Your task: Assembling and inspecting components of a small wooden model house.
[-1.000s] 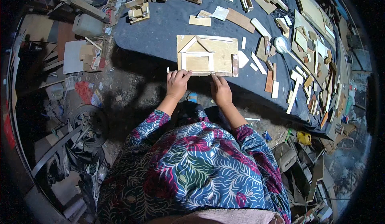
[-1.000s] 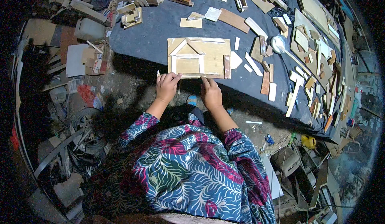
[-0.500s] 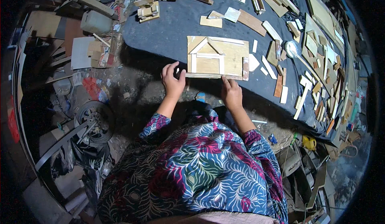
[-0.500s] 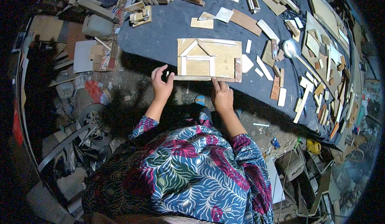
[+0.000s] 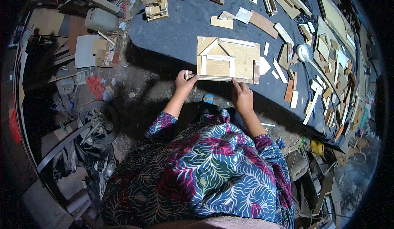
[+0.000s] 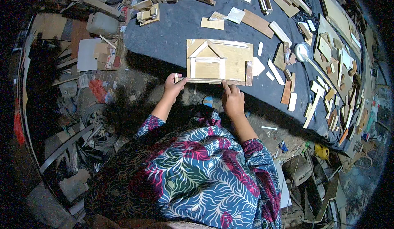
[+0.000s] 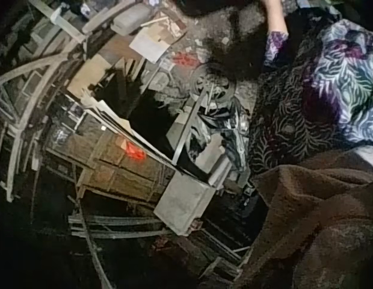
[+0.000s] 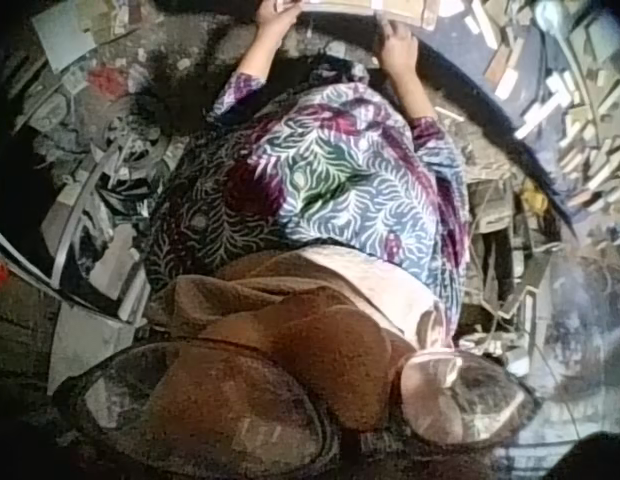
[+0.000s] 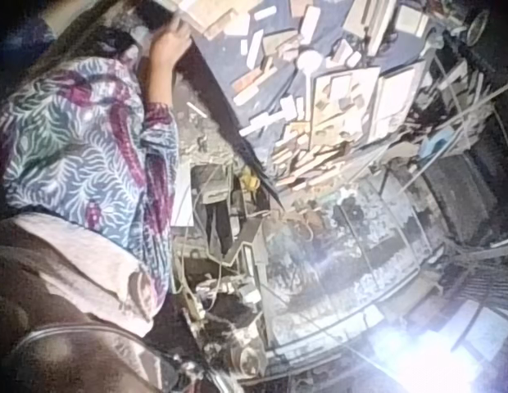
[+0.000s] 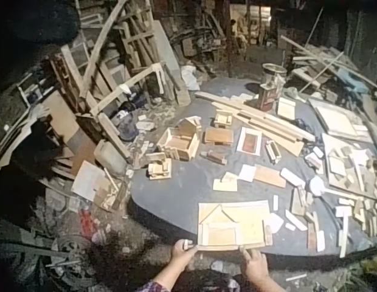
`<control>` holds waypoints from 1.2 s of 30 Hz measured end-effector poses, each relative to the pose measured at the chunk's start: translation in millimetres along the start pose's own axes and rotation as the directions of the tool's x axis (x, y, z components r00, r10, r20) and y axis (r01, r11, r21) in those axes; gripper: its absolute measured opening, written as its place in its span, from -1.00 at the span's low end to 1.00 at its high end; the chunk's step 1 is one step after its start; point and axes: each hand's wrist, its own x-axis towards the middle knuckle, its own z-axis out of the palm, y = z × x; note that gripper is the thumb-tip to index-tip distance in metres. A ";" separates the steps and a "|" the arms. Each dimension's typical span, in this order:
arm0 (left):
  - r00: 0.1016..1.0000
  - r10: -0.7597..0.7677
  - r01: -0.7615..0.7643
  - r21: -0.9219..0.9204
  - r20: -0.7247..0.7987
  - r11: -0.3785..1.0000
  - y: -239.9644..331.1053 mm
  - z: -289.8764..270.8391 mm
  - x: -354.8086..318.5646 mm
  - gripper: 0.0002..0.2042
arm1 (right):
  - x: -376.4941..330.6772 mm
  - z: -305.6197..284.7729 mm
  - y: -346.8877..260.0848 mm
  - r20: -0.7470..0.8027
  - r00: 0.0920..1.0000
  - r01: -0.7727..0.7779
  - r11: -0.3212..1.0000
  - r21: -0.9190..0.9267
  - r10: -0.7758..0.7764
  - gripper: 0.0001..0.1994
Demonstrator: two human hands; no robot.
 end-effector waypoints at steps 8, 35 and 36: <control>0.995 -0.102 0.104 -0.201 0.020 0.974 21.6 5.2 -12.3 -0.61 | -0.3 0.3 1.8 -0.009 1.000 0.018 1.000 -0.016 -0.018 -0.50; 0.988 -0.113 0.138 -0.290 0.101 0.947 22.7 5.1 -11.9 -0.74 | 1.1 -5.3 -2.9 -0.033 0.999 0.008 0.999 -0.038 -0.010 -0.54; 0.989 -0.114 0.138 -0.289 0.099 0.947 22.0 5.1 -11.7 -0.74 | 1.2 -5.0 -3.3 -0.033 0.999 0.010 0.999 -0.036 -0.011 -0.54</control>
